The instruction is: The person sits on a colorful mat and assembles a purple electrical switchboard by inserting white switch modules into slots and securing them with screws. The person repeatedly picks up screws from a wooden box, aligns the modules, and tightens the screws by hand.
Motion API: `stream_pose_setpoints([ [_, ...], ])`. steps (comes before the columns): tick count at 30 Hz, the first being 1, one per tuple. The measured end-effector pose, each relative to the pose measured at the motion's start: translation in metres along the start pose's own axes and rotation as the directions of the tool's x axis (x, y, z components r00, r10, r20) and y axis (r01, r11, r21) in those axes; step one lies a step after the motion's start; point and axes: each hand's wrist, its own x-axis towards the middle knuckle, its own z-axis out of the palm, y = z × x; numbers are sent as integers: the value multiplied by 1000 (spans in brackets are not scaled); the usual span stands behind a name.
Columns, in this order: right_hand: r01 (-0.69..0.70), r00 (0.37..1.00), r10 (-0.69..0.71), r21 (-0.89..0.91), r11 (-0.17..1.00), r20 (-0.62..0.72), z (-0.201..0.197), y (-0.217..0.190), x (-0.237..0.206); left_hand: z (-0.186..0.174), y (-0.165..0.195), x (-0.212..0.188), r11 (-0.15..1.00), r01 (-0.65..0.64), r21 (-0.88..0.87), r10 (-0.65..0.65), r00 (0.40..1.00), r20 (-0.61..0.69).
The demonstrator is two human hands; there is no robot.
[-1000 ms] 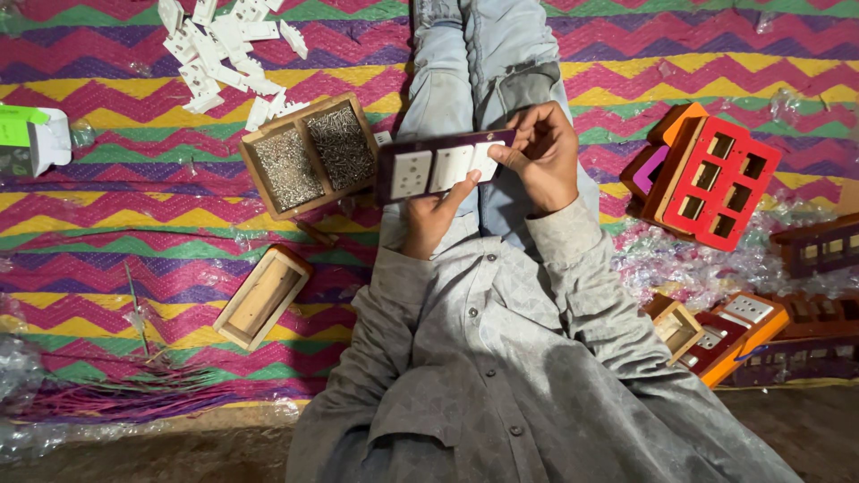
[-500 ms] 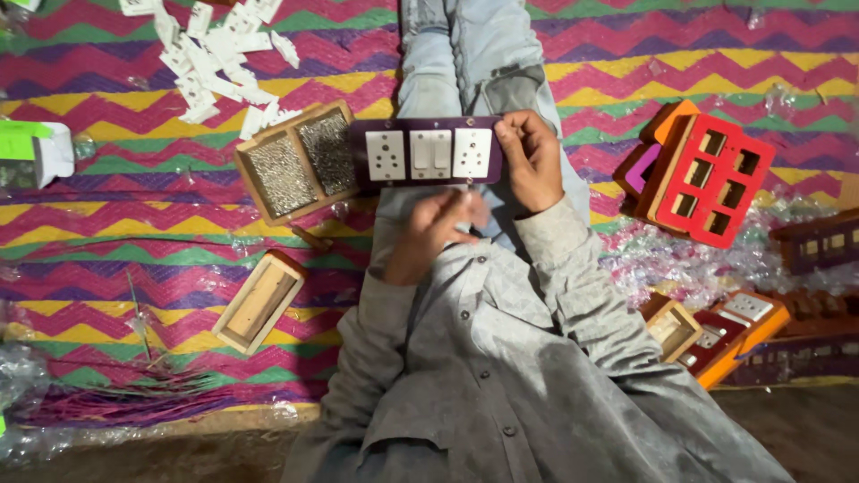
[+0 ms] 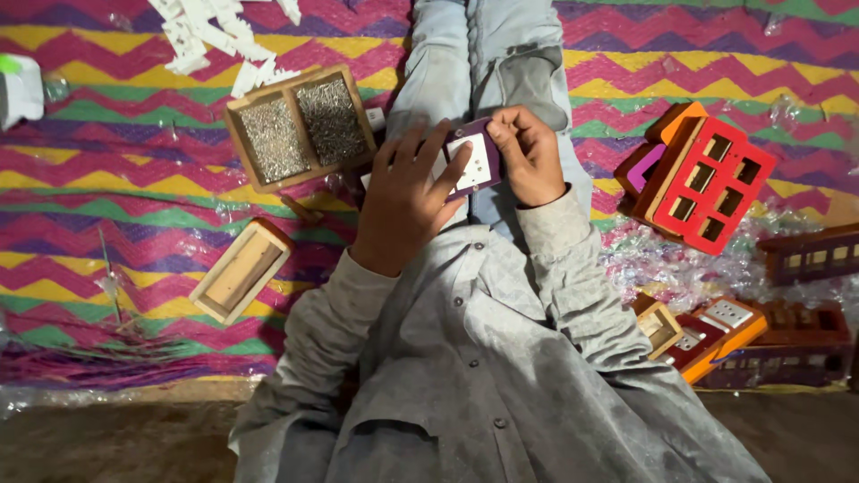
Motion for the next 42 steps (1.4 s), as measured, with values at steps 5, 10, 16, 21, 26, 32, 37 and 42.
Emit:
stream_pose_setpoints([
  [5, -64, 991, 68, -35, 997, 115, 19, -15, -1, 0, -8, -32, 998, 62, -32, -63, 997, -36],
  [10, 11, 955, 18, -98, 995, 297, 63, -40, 13, -12, -19, -69, 987, 149, -56, -157, 972, -174],
  [16, 242, 862, -85, -260, 935, 500, 132, -37, 52, -30, -63, -110, 797, 403, -450, -589, 681, -434],
  [21, 818, 526, -249, -404, 409, 813, 210, 21, 90, -53, -86, -136, 15, -216, -976, -872, 474, -118],
  [26, 816, 555, -228, -577, -37, 800, 262, 76, 93, -65, -88, -133, -371, -552, -747, -870, 488, 71],
  [32, 839, 541, -265, -532, 111, 798, 254, 92, 92, -59, -84, -132, -424, -494, -759, -841, 526, 128],
  [37, 666, 685, -70, -584, 463, 725, 247, 89, 96, -49, -80, -129, -447, -500, -741, -829, 543, 134],
  [42, 750, 637, -336, -457, 478, 694, 245, 85, 95, -41, -77, -123, -446, -493, -747, -842, 515, 164],
])
